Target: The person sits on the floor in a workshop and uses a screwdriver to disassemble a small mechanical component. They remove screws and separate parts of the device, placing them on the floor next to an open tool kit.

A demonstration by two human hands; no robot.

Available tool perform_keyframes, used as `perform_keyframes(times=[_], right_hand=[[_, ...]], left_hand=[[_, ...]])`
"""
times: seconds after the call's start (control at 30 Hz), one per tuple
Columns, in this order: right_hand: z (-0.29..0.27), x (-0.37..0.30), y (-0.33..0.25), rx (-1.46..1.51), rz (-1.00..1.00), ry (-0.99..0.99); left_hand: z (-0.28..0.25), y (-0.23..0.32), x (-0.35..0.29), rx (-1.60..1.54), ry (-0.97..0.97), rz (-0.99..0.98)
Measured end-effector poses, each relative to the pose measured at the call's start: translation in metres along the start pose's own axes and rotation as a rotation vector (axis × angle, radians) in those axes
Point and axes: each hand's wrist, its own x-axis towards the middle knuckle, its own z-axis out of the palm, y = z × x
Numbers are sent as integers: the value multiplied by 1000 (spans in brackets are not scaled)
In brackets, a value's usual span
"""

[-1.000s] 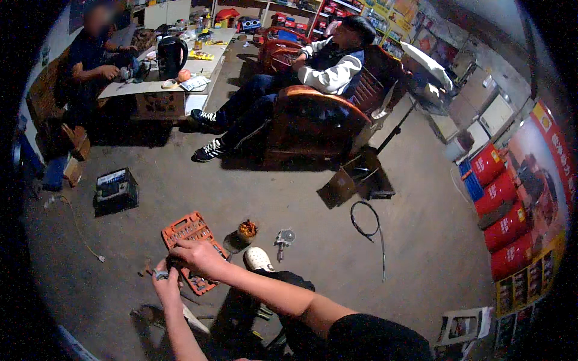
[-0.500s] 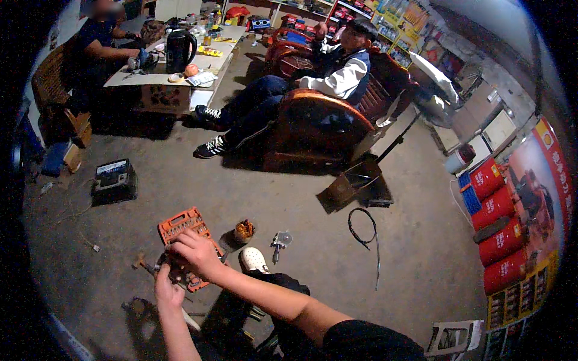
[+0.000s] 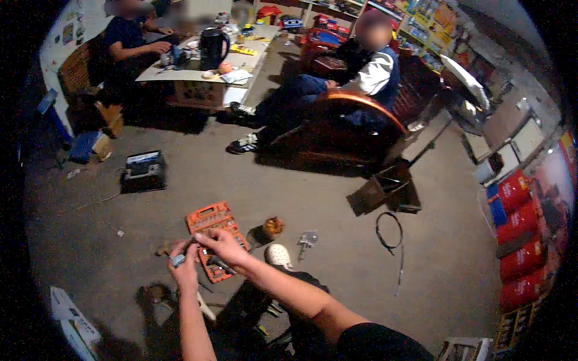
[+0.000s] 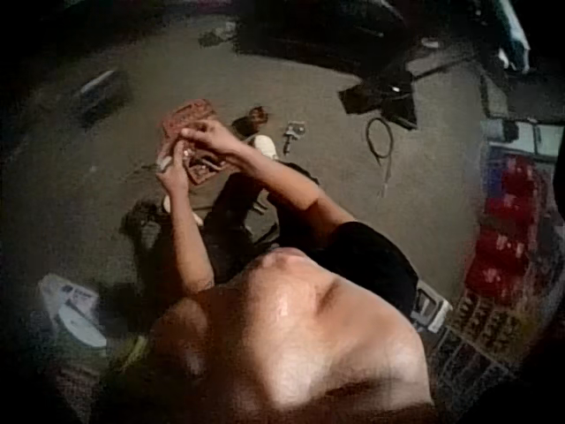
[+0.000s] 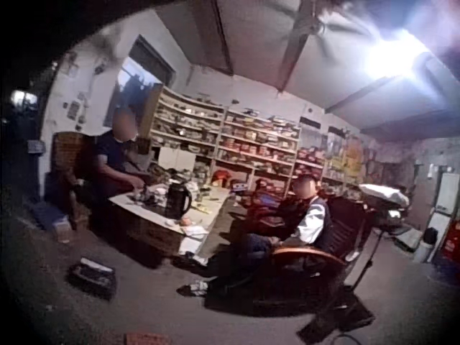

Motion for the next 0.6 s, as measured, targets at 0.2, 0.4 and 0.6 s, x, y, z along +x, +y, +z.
perform_keyframes(times=[0.2, 0.4, 0.6], right_hand=[[0, -8, -10, 430, 322, -192], [21, -14, -9, -373, -471, 182], [15, -12, -11, -987, -863, 211]], left_hand=[[-12, 17, 1, 127, -83, 105], [-9, 11, 1, -387, -36, -292], [-13, 13, 3, -594, -17, -453]])
